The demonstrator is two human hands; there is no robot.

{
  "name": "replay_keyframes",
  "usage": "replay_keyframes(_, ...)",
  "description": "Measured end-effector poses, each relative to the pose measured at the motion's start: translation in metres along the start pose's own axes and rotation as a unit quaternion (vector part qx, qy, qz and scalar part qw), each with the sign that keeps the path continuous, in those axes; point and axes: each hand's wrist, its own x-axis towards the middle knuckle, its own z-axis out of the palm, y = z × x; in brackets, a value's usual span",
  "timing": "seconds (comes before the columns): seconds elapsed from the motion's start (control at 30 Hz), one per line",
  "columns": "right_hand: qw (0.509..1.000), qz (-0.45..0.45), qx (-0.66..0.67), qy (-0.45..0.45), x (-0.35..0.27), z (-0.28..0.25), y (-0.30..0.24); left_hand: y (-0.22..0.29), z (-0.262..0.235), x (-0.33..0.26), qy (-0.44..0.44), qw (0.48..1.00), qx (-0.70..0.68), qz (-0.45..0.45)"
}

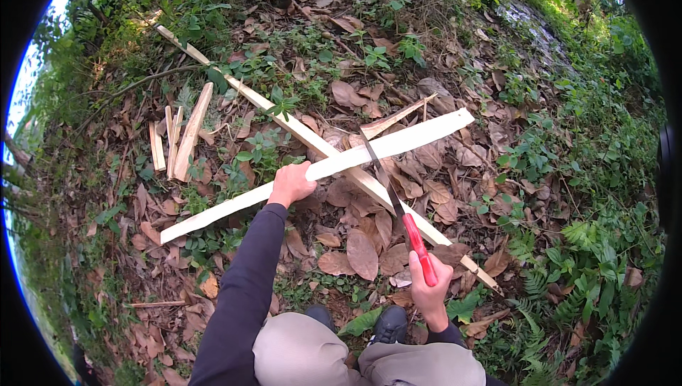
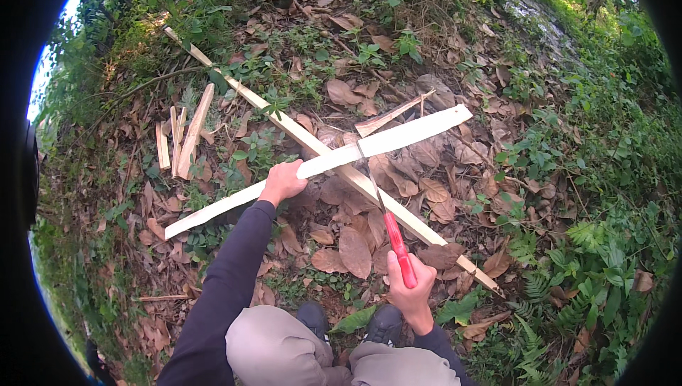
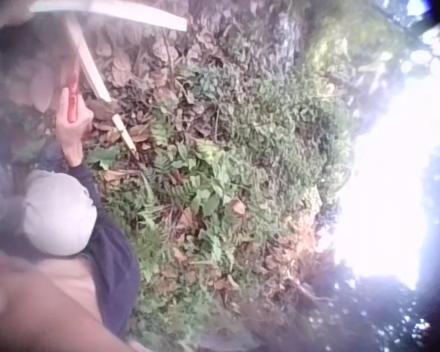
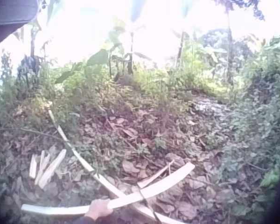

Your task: The person sits on the forest floor and uses a red folding saw to cut a long, light-colored wooden plank. The plank is positioned across two other pieces of wood acting as supports. The person saws through the plank, creating smaller pieces of wood.

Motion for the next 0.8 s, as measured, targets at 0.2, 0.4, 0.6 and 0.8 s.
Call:
replay_keyframes(0.2,0.999,-0.002,-0.024,-0.033,0.019,0.010,-0.008,-0.014,0.000,0.000,-0.021,1.000,-0.001,-0.007)
replay_keyframes(0.4,1.000,-0.026,-0.014,0.008,-0.001,-0.006,-0.004,-0.007,-0.001,0.000,-0.003,1.000,0.002,-0.003)
replay_keyframes(0.6,0.999,-0.020,-0.025,-0.035,0.020,0.005,-0.001,-0.017,0.001,0.007,0.014,1.000,0.002,-0.002)
replay_keyframes(0.8,0.999,-0.030,-0.032,-0.024,-0.025,-0.007,0.000,-0.015,0.007,-0.003,0.047,0.996,0.064,0.024)
